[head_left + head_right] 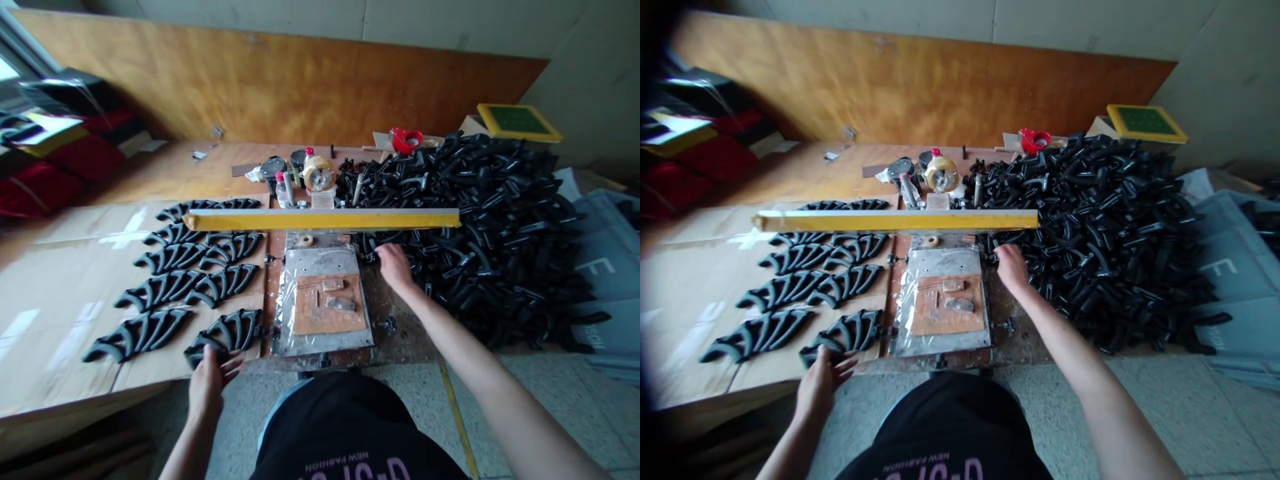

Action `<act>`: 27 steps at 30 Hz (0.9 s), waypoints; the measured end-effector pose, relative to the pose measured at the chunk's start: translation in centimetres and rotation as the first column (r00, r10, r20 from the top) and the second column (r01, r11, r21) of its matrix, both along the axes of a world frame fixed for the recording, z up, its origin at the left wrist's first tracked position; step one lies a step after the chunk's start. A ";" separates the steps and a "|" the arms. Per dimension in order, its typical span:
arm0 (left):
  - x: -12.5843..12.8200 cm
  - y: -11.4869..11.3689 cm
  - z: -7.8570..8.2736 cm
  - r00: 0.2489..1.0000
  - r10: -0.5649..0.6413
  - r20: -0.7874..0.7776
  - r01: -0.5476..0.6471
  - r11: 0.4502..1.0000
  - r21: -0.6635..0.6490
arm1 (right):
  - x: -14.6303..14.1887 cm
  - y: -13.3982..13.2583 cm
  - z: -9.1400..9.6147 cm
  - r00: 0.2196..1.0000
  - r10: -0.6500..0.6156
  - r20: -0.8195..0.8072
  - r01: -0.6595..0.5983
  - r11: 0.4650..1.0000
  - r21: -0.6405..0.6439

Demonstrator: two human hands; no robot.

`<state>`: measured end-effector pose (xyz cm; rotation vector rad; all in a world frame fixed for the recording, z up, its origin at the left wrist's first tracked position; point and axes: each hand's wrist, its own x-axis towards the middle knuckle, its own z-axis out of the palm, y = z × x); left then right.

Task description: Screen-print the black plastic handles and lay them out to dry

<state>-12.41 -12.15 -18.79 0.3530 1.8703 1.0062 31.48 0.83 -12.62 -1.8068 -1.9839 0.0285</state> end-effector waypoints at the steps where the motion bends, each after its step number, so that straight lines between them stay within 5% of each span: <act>1: -2.3 -0.2 -1.0 0.998 0.031 -0.053 -0.035 0.997 -0.064 | 2.7 1.9 0.3 0.993 -0.117 0.017 0.117 0.993 0.010; 3: -5.8 -0.3 -2.8 0.989 -0.010 -0.150 -0.020 0.979 -0.201 | 6.6 5.1 0.7 0.969 -0.240 0.056 0.243 0.969 -0.041; 5: -7.4 0.5 -3.7 0.948 -0.220 -0.231 0.131 0.929 -0.347 | 8.4 7.2 0.9 0.959 -0.260 0.109 0.275 0.949 -0.156; 8: -7.8 2.7 -3.7 0.758 -0.562 -0.332 0.362 0.785 -0.503 | 8.8 8.8 0.8 0.951 -0.250 0.180 0.291 0.919 -0.264; 10: -7.7 3.8 -3.3 0.678 -0.628 -0.382 0.402 0.752 -0.522 | 8.8 8.9 0.5 0.939 -0.266 0.216 0.314 0.921 -0.231; 14: -7.8 3.3 -3.1 0.674 -0.533 -0.512 0.290 0.828 -0.480 | 9.0 7.0 -0.5 0.934 -0.276 0.226 0.295 0.954 -0.053; 17: -5.9 1.2 -3.5 0.602 -0.405 -0.688 0.167 0.906 -0.388 | 7.2 3.1 -2.1 0.983 -0.141 0.120 0.131 0.988 0.084; 19: -3.5 0.1 -4.0 0.472 -0.337 -0.815 0.209 0.940 -0.268 | 4.1 -0.4 -3.3 0.999 0.047 0.018 -0.049 0.993 0.112; 22: 0.1 -0.5 -5.0 0.290 -0.306 -0.907 0.336 0.920 -0.203 | -2.2 -4.6 -5.2 0.945 0.309 -0.108 -0.303 0.950 0.071; 27: 1.9 0.6 -5.9 0.246 -0.333 -0.910 0.273 0.925 -0.264 | -8.4 -5.1 -7.1 0.917 0.394 -0.065 -0.392 0.919 0.047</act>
